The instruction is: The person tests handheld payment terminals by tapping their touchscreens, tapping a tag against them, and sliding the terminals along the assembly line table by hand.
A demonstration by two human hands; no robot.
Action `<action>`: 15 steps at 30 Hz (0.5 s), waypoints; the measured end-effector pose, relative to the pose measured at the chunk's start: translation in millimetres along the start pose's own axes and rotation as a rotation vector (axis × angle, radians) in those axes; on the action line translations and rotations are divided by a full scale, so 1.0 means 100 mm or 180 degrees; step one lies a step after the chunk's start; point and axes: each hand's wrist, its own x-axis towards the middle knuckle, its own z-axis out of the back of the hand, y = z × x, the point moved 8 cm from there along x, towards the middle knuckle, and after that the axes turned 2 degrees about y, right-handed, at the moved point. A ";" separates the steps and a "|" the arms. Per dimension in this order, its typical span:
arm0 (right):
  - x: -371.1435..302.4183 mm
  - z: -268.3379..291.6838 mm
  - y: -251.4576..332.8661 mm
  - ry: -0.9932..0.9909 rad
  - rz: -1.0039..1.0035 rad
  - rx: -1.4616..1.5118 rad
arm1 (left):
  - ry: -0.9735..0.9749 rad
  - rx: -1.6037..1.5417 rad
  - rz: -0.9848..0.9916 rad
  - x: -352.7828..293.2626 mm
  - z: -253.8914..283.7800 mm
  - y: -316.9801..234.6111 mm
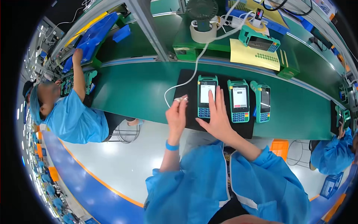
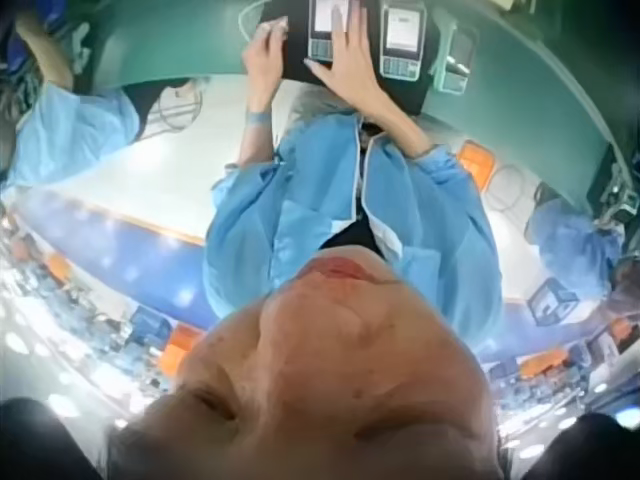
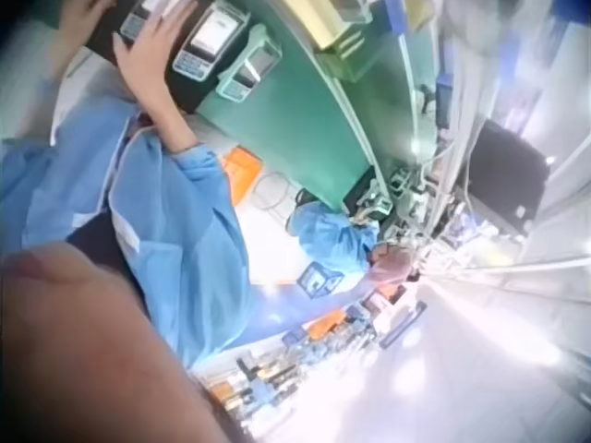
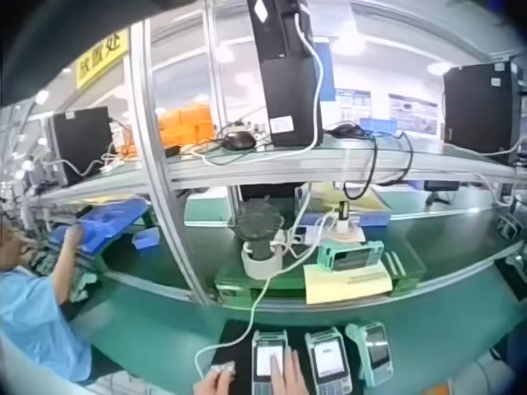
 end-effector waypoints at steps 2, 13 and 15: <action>0.02 -0.01 -0.09 0.0040 -0.0085 0.0169 | 0.0192 -0.0646 0.0082 -0.06 -0.32 -0.08; -0.29 0.24 -0.28 0.0167 -0.0356 0.0696 | 0.1406 -0.0312 0.0584 0.00 -0.61 -0.24; -0.32 0.25 -0.28 0.0132 -0.0300 0.0656 | 0.1734 -0.0426 0.0679 -0.01 -0.71 -0.28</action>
